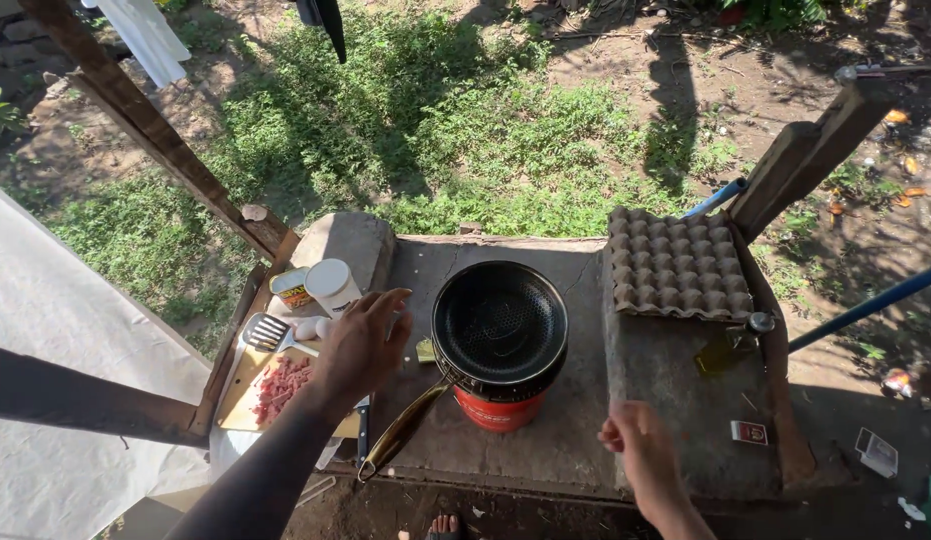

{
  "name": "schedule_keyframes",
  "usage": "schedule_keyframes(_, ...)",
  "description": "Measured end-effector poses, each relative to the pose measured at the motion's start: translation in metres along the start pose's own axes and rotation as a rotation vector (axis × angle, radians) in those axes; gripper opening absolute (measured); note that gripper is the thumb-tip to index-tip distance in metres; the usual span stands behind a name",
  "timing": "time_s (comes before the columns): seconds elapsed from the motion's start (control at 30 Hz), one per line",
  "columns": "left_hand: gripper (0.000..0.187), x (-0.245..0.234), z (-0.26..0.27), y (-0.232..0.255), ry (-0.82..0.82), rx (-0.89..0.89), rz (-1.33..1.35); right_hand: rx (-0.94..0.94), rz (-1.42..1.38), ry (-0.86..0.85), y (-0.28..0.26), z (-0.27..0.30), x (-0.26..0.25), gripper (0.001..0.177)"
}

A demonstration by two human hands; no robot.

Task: Frying diced meat in a pan on an outdoor portable stove.

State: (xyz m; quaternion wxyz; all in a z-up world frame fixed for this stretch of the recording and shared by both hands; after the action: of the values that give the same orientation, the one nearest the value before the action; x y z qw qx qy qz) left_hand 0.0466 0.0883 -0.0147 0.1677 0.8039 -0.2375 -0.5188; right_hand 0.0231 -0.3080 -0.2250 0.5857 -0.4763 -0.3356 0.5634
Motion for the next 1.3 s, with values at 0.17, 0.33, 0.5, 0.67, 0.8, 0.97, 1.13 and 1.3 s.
schedule_keyframes(0.17,0.033,0.019,-0.024,-0.042,-0.031,-0.12,0.113,0.631,-0.326,-0.478,-0.056,0.142,0.151,0.065)
schedule_keyframes(0.33,0.031,0.057,-0.037,-0.105,0.009,-0.088,0.179,0.691,-0.647,-0.566,-0.09,0.171,0.216,0.057)
schedule_keyframes(0.5,0.034,0.129,-0.028,-0.18,-0.182,-0.296,0.283,0.756,-0.57,-0.218,-0.107,0.175,0.23,0.032)
schedule_keyframes(0.67,0.041,0.182,0.004,-0.189,-0.433,-0.637,0.591,0.788,-0.627,-0.115,-0.09,0.167,0.226,0.023)
schedule_keyframes(0.8,0.047,0.212,0.02,-0.183,-0.537,-0.767,0.775,0.765,-0.617,-0.009,-0.07,0.16,0.207,0.02)
schedule_keyframes(0.97,0.047,0.22,0.03,-0.158,-0.604,-0.835,0.936,0.617,-0.448,0.086,-0.049,0.159,0.189,0.023)
schedule_keyframes(1.13,0.044,0.24,0.029,-0.152,-0.617,-0.786,1.082,0.599,-0.459,0.142,-0.053,0.156,0.174,0.023)
schedule_keyframes(1.3,0.038,0.235,0.025,-0.142,-0.607,-0.757,1.006,0.594,-0.407,0.206,-0.098,0.161,0.148,0.025)
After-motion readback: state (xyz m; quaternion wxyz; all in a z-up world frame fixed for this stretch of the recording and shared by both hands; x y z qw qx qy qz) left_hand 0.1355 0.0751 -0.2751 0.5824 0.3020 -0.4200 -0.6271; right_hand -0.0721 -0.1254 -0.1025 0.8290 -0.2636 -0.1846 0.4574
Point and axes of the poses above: each hand's wrist, its own z-axis away from the middle knuckle, its own x-axis out of the palm, y = z × x, the point moved 4 cm from there along -z, towards the middle knuckle, and after that the axes turned 4 degrees about y, right-handed, at the moved point
